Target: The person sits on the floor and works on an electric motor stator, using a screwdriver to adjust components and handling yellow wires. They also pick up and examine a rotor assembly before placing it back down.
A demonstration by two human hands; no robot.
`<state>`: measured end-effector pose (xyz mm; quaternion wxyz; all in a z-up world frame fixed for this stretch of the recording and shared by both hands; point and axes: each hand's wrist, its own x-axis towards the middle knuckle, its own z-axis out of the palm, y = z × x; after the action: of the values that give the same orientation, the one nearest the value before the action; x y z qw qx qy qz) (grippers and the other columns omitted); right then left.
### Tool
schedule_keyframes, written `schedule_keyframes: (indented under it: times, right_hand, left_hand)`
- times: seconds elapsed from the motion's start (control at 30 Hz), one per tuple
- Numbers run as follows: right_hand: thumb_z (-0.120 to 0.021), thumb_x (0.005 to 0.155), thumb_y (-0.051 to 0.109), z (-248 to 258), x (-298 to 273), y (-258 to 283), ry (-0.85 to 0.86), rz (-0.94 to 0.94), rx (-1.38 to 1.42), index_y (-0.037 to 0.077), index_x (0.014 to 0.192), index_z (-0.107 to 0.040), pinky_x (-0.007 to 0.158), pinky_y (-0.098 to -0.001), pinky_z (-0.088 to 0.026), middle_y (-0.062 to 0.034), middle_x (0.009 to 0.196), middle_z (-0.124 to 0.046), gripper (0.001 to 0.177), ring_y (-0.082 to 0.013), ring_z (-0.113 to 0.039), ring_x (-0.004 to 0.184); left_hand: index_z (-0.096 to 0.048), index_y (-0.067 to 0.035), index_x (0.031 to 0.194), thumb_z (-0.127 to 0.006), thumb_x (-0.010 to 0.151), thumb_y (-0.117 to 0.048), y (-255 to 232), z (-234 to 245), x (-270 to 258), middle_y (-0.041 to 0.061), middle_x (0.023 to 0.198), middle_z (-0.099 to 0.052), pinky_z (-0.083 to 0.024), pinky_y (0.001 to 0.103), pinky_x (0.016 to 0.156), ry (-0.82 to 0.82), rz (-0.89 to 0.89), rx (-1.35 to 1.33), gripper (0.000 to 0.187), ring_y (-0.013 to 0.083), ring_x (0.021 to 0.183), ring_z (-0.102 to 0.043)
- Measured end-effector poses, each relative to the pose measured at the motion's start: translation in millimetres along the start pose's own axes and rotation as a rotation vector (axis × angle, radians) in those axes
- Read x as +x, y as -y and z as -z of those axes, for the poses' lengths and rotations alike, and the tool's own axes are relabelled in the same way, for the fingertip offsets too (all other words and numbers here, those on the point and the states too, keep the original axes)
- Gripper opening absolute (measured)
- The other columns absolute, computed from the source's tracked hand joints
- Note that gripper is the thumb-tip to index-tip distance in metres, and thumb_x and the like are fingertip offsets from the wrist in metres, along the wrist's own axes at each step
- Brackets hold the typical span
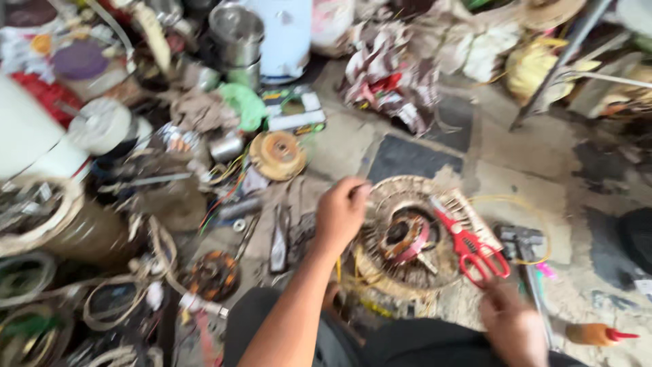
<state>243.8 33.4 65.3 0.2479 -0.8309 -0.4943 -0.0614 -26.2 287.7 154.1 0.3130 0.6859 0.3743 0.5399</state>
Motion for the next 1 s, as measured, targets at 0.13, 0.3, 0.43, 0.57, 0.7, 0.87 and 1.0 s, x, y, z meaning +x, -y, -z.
schedule_keyframes:
  times: [0.13,0.3,0.43,0.57,0.7,0.87,1.0]
  right_hand:
    - [-0.078,0.071,0.021,-29.3,-4.0,-13.7,0.122,0.287,0.031,0.025,0.098,-0.077,0.071,-0.0408,-0.060,-0.0050,0.084,-0.077,0.027,-0.0264,-0.076,0.079]
    - [-0.074,0.078,0.020,-96.7,-0.4,-80.0,0.277,-0.035,0.077,0.028,0.100,-0.080,0.067,-0.0308,-0.064,0.0056,0.086,-0.081,0.024,-0.0130,-0.076,0.073]
    - [-0.070,0.078,0.009,-137.7,13.6,-112.8,0.361,0.223,0.174,0.024,0.101,-0.080,0.069,-0.0307,-0.062,0.0006,0.081,-0.076,0.030,-0.0151,-0.076,0.082]
    - [-0.074,0.081,0.011,-143.3,22.0,-120.4,0.545,0.256,0.171,0.023,0.106,-0.079,0.071,-0.0321,-0.060,0.0005,0.090,-0.077,0.028,-0.0166,-0.078,0.087]
    - [-0.068,0.079,0.011,-122.4,4.3,-107.1,0.336,0.201,0.158,0.028,0.102,-0.079,0.071,-0.0277,-0.065,0.0043,0.083,-0.079,0.031,-0.0102,-0.083,0.081]
    - [-0.072,0.075,0.016,-76.5,1.0,-55.8,0.311,0.088,0.061,0.028,0.104,-0.077,0.081,-0.0306,-0.064,0.0056,0.094,-0.080,0.031,-0.0150,-0.079,0.092]
    - [-0.072,0.075,0.016,-60.8,2.2,-46.5,0.340,0.130,0.050,0.027,0.105,-0.077,0.085,-0.0331,-0.062,0.0040,0.103,-0.080,0.032,-0.0170,-0.077,0.097]
  left_hand:
    - [-0.071,-0.007,0.091,-0.069,0.091,-0.016,27.9,-14.7,-6.4,0.016,0.081,-0.074,-0.056,0.043,0.067,0.003,0.099,0.087,0.010,0.0355,0.077,-0.073]
    - [-0.069,-0.008,0.092,-0.070,0.090,-0.016,7.4,-28.8,-18.5,0.012,0.088,-0.075,-0.056,0.043,0.066,0.148,-0.019,0.094,0.008,0.0348,0.081,-0.072]
    - [-0.070,-0.009,0.093,-0.072,0.089,-0.016,-4.2,-31.3,-26.3,0.010,0.088,-0.075,-0.055,0.042,0.068,0.244,-0.020,0.156,0.008,0.0327,0.081,-0.072]
    - [-0.069,-0.006,0.096,-0.071,0.090,-0.014,-9.6,-30.6,-27.5,0.010,0.091,-0.075,-0.057,0.040,0.068,0.304,-0.012,0.121,0.011,0.0301,0.081,-0.074]
    - [-0.070,-0.006,0.096,-0.071,0.091,-0.015,-12.7,-28.2,-27.5,0.010,0.091,-0.075,-0.057,0.040,0.068,0.310,-0.009,0.125,0.010,0.0285,0.079,-0.074]
    - [-0.070,-0.007,0.095,-0.071,0.091,-0.015,-14.1,-25.3,-28.8,0.010,0.088,-0.075,-0.057,0.040,0.066,0.271,-0.049,0.143,0.009,0.0295,0.079,-0.074]
    - [-0.070,-0.008,0.095,-0.070,0.092,-0.016,-12.3,-23.1,-30.2,0.010,0.089,-0.076,-0.057,0.040,0.066,0.279,-0.028,0.134,0.009,0.0291,0.078,-0.074]
